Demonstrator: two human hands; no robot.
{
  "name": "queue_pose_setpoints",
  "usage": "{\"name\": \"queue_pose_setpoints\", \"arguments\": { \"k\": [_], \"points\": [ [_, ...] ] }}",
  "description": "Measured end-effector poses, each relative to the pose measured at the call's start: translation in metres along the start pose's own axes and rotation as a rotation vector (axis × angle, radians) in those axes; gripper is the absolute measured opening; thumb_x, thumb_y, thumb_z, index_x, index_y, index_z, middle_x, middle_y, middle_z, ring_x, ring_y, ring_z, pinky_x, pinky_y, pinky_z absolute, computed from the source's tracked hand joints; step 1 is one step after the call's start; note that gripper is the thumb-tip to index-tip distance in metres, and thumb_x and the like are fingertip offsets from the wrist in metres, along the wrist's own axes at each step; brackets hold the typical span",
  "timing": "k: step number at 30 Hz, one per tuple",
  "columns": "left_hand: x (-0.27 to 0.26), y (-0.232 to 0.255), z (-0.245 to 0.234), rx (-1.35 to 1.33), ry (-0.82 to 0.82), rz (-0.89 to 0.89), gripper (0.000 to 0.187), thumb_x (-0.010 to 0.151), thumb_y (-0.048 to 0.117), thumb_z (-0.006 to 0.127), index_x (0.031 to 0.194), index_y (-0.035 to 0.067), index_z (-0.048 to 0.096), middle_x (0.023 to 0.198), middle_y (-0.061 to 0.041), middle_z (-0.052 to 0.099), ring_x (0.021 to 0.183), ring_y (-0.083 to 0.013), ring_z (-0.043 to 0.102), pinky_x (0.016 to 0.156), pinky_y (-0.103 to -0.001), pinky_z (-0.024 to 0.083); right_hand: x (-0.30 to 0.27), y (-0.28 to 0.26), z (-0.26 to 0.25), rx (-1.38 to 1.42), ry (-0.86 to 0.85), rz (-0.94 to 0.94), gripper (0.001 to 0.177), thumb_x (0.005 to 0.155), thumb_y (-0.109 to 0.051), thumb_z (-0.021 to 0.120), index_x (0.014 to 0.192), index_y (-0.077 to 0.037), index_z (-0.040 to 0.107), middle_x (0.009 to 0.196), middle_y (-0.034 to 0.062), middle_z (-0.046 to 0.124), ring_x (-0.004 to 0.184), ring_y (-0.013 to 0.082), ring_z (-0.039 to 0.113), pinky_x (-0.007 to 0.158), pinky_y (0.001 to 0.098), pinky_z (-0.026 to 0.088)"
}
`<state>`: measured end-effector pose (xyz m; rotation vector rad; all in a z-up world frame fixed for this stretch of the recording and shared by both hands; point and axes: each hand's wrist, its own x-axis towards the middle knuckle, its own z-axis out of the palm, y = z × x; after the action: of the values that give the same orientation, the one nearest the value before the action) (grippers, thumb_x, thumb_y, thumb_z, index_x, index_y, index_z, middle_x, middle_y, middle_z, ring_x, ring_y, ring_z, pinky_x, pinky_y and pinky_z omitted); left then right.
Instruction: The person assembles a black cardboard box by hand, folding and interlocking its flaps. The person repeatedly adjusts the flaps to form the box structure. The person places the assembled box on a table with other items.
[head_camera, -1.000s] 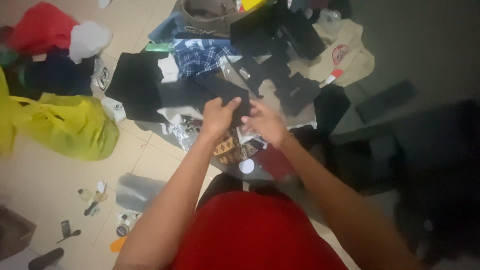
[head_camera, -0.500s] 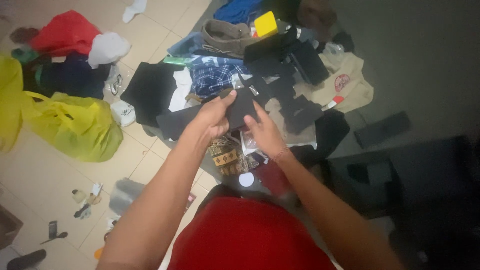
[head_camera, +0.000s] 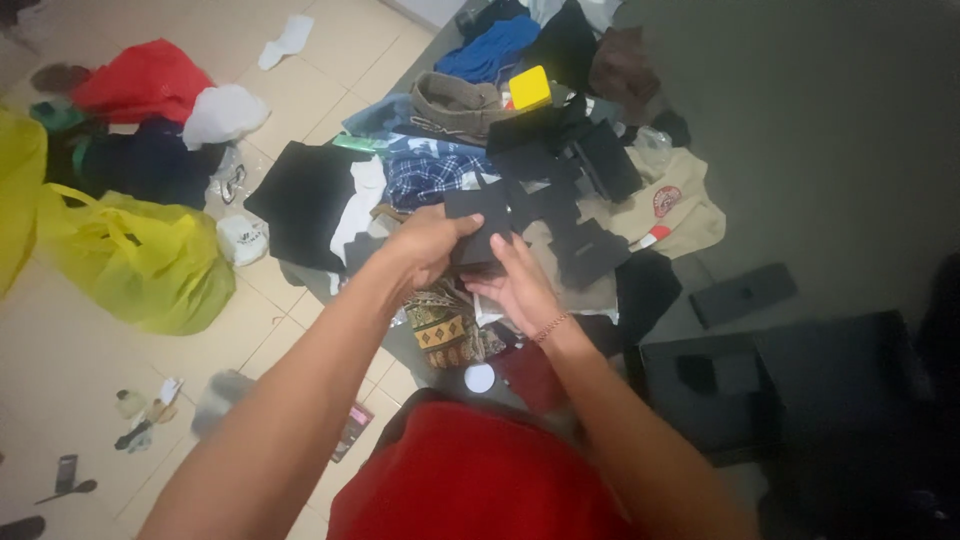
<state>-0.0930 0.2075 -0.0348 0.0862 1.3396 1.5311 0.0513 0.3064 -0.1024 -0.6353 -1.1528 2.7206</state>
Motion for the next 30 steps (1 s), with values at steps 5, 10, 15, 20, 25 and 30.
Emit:
{"name": "queue_pose_setpoints", "arguments": {
  "k": [5,10,15,20,25,30],
  "points": [
    [-0.026,0.022,0.007,0.578,0.128,-0.008,0.031,0.090,0.025,0.073,0.105,-0.003,0.075,0.097,-0.014,0.076,0.082,-0.0212,0.066,0.072,-0.036,0.052,-0.002,-0.016,0.005,-0.005,0.077,0.015,0.058,0.097,-0.038,0.061,0.144,-0.009,0.043,0.131,0.0187,0.059,0.110,0.0365,0.065,0.093,0.0474,0.057],
    [-0.026,0.014,-0.003,0.918,0.145,0.009,0.038,0.085,0.030,0.081,0.096,-0.006,0.076,0.082,-0.013,0.074,0.071,-0.0199,0.064,0.067,-0.036,0.052,-0.006,-0.013,-0.001,0.024,0.070,-0.006,0.055,0.097,-0.034,0.064,0.139,-0.003,0.048,0.131,0.0181,0.060,0.114,0.0347,0.064,0.096,0.0494,0.058],
    [-0.058,0.015,0.026,0.923,0.118,0.051,0.033,0.086,0.027,0.076,0.099,-0.002,0.078,0.079,-0.014,0.077,0.072,-0.0228,0.074,0.068,-0.038,0.057,-0.027,-0.021,-0.002,0.033,-0.150,-0.072,0.064,0.094,-0.015,0.071,0.148,-0.009,0.037,0.140,0.0105,0.055,0.129,0.0228,0.059,0.107,0.0474,0.056],
    [-0.073,-0.012,0.043,0.860,0.139,0.169,0.032,0.088,0.028,0.073,0.101,-0.002,0.072,0.084,-0.017,0.076,0.077,-0.0286,0.076,0.070,-0.042,0.058,-0.044,-0.022,-0.018,0.117,-0.177,-0.161,0.067,0.095,-0.012,0.072,0.151,-0.005,0.036,0.138,0.0129,0.056,0.126,0.0275,0.057,0.102,0.0492,0.051],
    [-0.084,-0.038,0.072,1.118,0.230,0.513,0.034,0.088,0.030,0.075,0.103,0.000,0.071,0.090,-0.019,0.071,0.079,-0.0354,0.070,0.074,-0.045,0.053,-0.063,-0.021,-0.037,0.325,-0.232,-0.188,0.060,0.098,-0.015,0.071,0.148,-0.003,0.040,0.140,0.0136,0.057,0.130,0.0261,0.058,0.113,0.0449,0.048],
    [-0.092,-0.039,0.079,1.040,0.022,0.623,0.017,0.089,0.014,0.068,0.094,-0.002,0.069,0.093,-0.020,0.066,0.087,-0.0396,0.065,0.077,-0.046,0.051,-0.074,-0.031,-0.064,0.023,-0.271,0.006,0.056,0.093,-0.010,0.072,0.143,-0.005,0.047,0.137,0.0120,0.058,0.125,0.0251,0.060,0.108,0.0442,0.051]
  ]
}}
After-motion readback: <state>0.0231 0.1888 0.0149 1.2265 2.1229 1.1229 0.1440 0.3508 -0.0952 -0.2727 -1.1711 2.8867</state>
